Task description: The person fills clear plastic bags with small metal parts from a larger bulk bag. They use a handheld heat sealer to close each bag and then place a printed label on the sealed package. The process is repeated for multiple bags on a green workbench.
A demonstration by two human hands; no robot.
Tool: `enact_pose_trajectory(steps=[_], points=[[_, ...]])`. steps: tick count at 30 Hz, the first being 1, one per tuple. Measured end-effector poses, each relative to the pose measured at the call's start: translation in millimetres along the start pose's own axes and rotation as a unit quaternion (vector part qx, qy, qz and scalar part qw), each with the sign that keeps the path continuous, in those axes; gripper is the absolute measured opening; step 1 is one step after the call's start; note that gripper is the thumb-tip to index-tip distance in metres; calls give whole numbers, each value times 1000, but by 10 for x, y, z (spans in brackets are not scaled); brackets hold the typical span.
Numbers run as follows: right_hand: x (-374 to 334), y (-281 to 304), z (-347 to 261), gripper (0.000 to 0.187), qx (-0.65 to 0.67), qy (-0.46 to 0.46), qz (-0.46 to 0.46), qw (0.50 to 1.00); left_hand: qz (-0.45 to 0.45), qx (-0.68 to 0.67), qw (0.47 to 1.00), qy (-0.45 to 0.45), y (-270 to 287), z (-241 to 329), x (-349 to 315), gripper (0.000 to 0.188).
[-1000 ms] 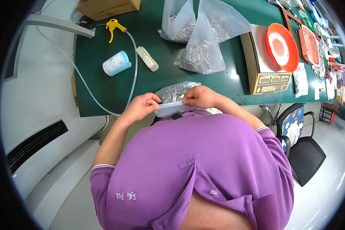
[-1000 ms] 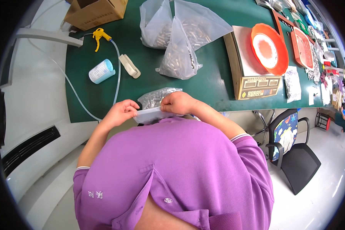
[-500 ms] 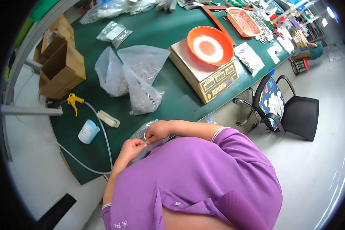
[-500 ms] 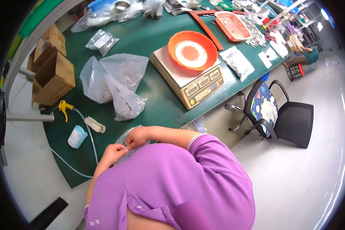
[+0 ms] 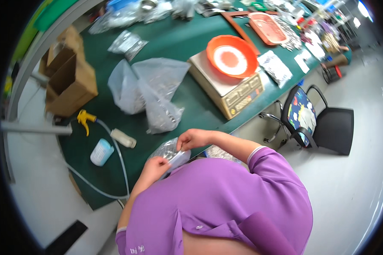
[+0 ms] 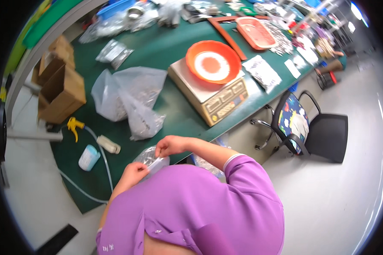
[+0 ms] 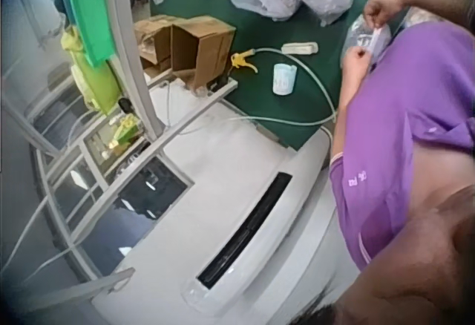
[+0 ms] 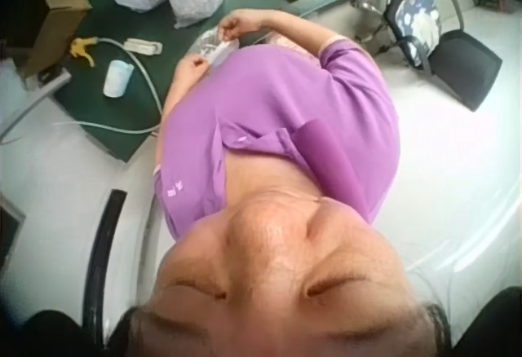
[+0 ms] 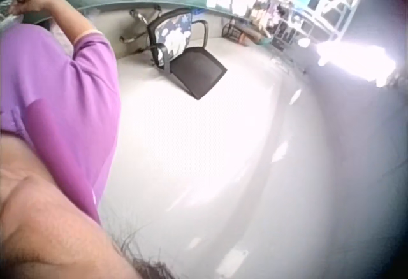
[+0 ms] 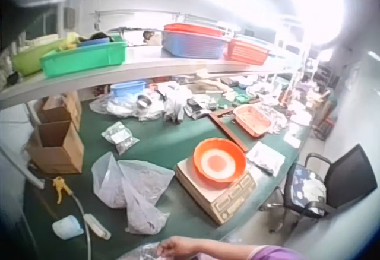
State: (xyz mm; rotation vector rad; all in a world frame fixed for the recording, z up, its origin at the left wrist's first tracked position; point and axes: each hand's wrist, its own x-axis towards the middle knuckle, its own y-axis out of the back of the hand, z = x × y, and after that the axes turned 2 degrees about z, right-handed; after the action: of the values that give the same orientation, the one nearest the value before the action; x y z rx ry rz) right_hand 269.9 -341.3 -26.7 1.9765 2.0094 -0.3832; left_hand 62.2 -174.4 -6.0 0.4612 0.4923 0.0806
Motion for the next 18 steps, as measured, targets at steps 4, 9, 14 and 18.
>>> enact_pose_trajectory(steps=[4,9,14,18], points=[[49,41,46,23,78,-42,-12,996,-38,-44,997,40,0,-45,68,22],[72,88,9,15,60,-100,122,986,-32,-83,995,33,9,-88,89,20],[530,-556,-920,19,-202,64,163,964,-4,-72,996,47,-83,-153,71,18],[1711,-907,-990,60,-375,44,171,910,-12,-69,996,61,-49,-76,93,17]])
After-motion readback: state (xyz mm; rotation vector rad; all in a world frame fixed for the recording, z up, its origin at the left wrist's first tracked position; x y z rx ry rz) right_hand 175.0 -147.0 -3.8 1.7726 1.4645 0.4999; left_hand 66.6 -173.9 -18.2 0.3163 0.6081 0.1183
